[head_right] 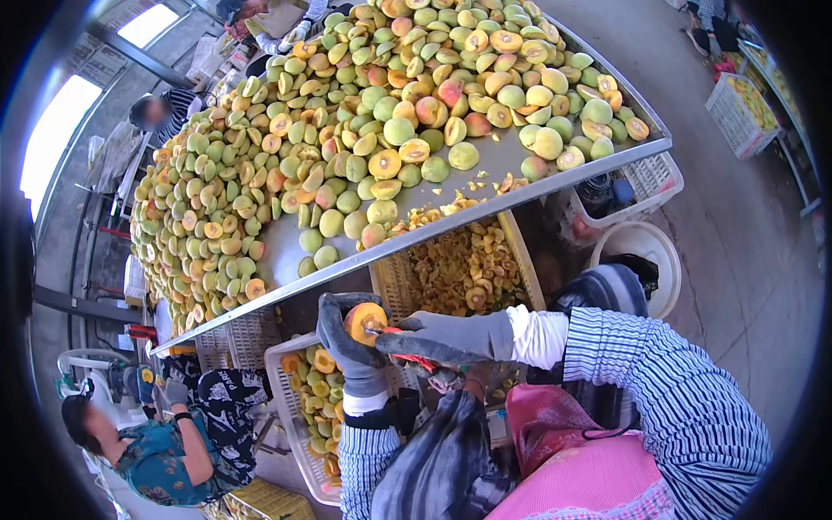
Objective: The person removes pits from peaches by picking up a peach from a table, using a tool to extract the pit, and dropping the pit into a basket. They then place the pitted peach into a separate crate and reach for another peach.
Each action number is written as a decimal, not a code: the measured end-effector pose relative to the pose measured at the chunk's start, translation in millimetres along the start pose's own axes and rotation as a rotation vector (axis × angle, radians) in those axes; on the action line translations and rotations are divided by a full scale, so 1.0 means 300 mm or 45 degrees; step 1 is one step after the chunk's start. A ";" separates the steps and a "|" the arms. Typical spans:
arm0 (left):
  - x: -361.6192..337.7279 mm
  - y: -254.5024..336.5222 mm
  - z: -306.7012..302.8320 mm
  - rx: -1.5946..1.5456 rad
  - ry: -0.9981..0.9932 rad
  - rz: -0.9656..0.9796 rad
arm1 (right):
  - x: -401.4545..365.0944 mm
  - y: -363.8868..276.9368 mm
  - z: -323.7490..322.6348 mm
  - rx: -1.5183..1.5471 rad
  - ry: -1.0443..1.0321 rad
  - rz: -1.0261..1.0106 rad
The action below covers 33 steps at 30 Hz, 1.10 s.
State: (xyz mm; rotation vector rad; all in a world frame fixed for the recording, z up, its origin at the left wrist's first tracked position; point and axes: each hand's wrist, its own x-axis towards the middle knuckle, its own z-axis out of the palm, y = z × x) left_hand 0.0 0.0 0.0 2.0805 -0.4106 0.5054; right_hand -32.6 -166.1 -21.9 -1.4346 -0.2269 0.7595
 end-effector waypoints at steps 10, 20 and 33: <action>0.064 -0.015 -0.006 -0.111 -0.122 0.108 | 0.034 0.050 -0.050 0.666 -0.421 0.024; 0.081 -0.040 0.015 -0.461 -0.345 0.086 | 0.003 0.062 -0.049 1.334 -0.880 0.203; 0.067 -0.016 0.036 -0.852 -0.207 -0.705 | 0.001 -0.004 -0.062 0.243 -0.281 -0.286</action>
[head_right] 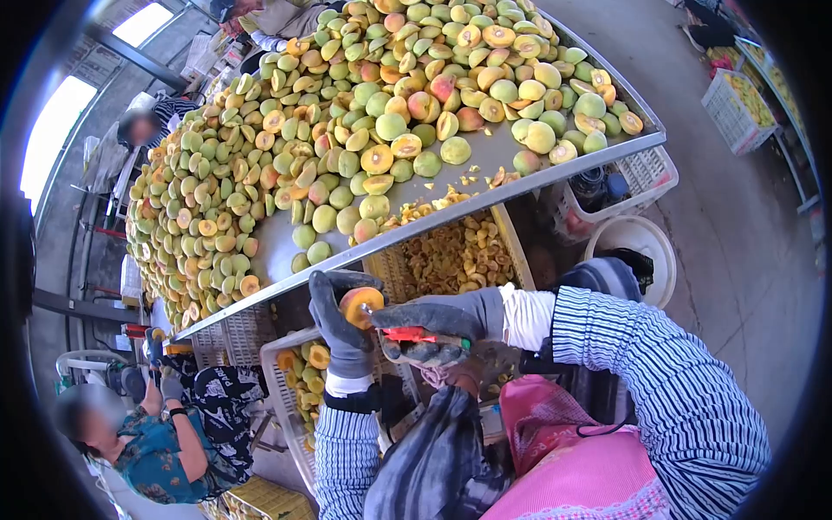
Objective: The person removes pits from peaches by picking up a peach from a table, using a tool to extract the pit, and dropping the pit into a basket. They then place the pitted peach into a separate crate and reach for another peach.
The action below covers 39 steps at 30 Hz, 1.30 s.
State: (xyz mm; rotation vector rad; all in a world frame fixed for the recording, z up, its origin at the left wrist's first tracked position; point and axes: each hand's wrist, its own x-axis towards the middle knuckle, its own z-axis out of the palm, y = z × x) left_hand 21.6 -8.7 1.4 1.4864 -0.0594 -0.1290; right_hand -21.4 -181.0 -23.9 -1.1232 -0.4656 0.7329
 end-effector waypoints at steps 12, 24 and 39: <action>0.006 0.004 -0.005 -0.067 0.003 -0.288 | -0.018 -0.106 -0.008 -0.529 0.151 0.355; -0.068 -0.192 -0.175 -0.576 0.088 -0.805 | -0.098 0.179 -0.099 -1.355 0.729 0.340; -0.112 -0.176 -0.103 -0.687 0.073 -0.788 | -0.002 0.118 -0.071 -1.872 0.807 0.446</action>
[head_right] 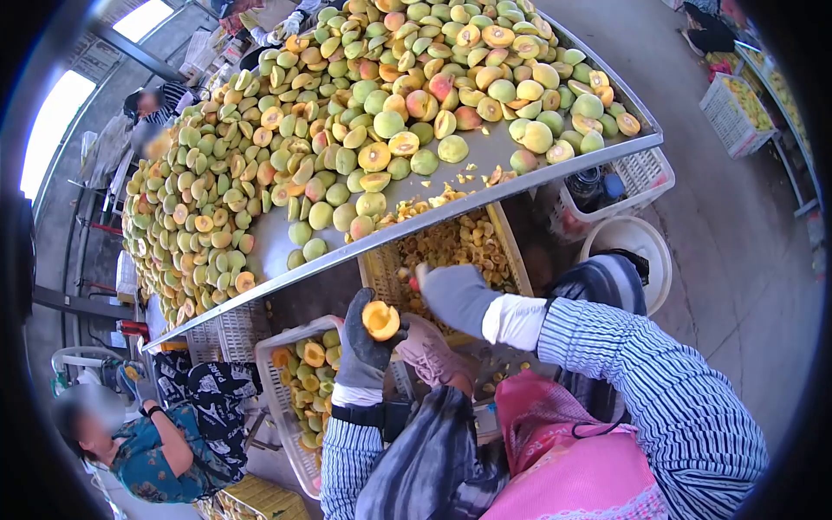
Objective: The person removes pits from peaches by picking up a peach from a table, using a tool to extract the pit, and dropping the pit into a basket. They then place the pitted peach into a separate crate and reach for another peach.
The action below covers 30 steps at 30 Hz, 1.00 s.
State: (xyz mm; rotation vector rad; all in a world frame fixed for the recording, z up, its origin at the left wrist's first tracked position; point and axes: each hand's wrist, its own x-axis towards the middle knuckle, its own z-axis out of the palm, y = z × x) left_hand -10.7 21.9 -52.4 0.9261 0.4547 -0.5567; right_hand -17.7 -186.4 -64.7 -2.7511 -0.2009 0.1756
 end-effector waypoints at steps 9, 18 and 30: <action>-0.215 0.245 -0.565 1.542 0.471 0.850 | 0.217 0.266 -0.388 0.061 0.499 0.178; -0.152 0.267 -0.109 0.897 0.346 0.607 | 0.418 0.440 -0.334 0.213 0.324 0.208; -0.058 0.131 0.293 0.784 -0.296 0.750 | 0.001 -0.029 -0.367 2.102 -0.433 0.127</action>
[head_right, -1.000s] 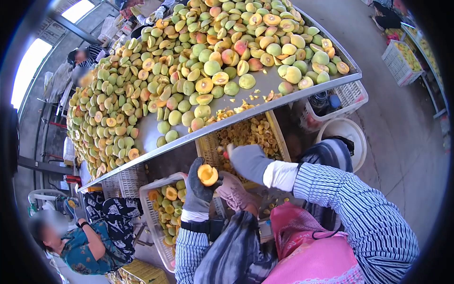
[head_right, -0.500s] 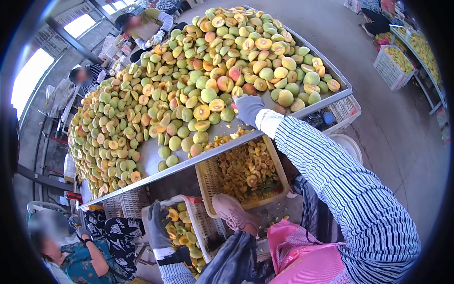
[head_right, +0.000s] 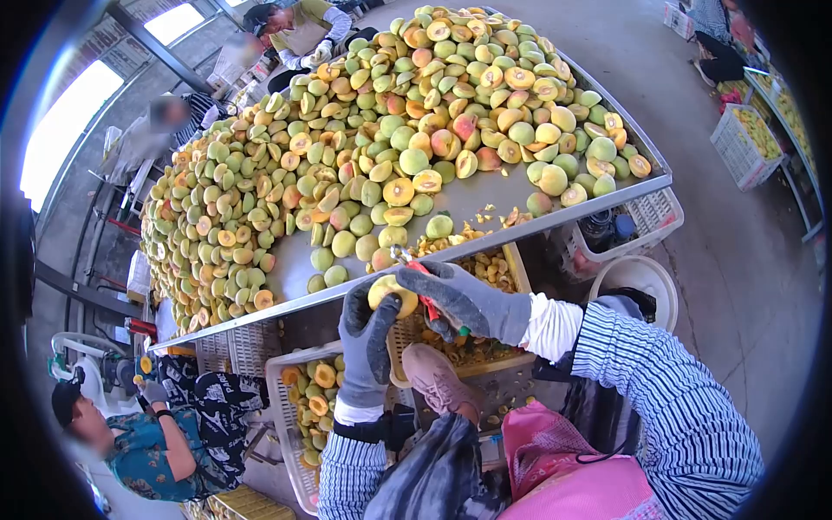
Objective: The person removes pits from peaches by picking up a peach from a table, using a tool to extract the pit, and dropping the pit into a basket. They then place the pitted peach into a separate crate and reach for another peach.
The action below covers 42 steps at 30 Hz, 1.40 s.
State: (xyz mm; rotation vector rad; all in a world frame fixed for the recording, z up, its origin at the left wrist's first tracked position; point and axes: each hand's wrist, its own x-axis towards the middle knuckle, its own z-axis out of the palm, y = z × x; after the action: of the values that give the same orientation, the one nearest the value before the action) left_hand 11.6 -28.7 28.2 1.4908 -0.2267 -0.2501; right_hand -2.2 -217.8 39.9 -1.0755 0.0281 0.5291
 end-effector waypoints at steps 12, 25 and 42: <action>-0.026 -0.084 -0.056 -0.778 0.250 -0.266 | 0.009 0.172 0.030 -1.254 0.371 -0.678; -0.077 -0.089 -0.013 -0.500 0.477 0.022 | 0.018 0.232 0.054 -1.165 -0.009 -0.392; -0.037 0.011 -0.011 0.460 0.307 0.523 | -0.007 0.175 0.028 -0.633 -0.483 0.035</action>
State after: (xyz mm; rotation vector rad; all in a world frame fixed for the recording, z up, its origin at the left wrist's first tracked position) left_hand 2.0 -22.1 31.2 1.7728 -0.3909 0.3152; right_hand -28.3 -192.4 0.9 -1.4403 -0.4428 0.7821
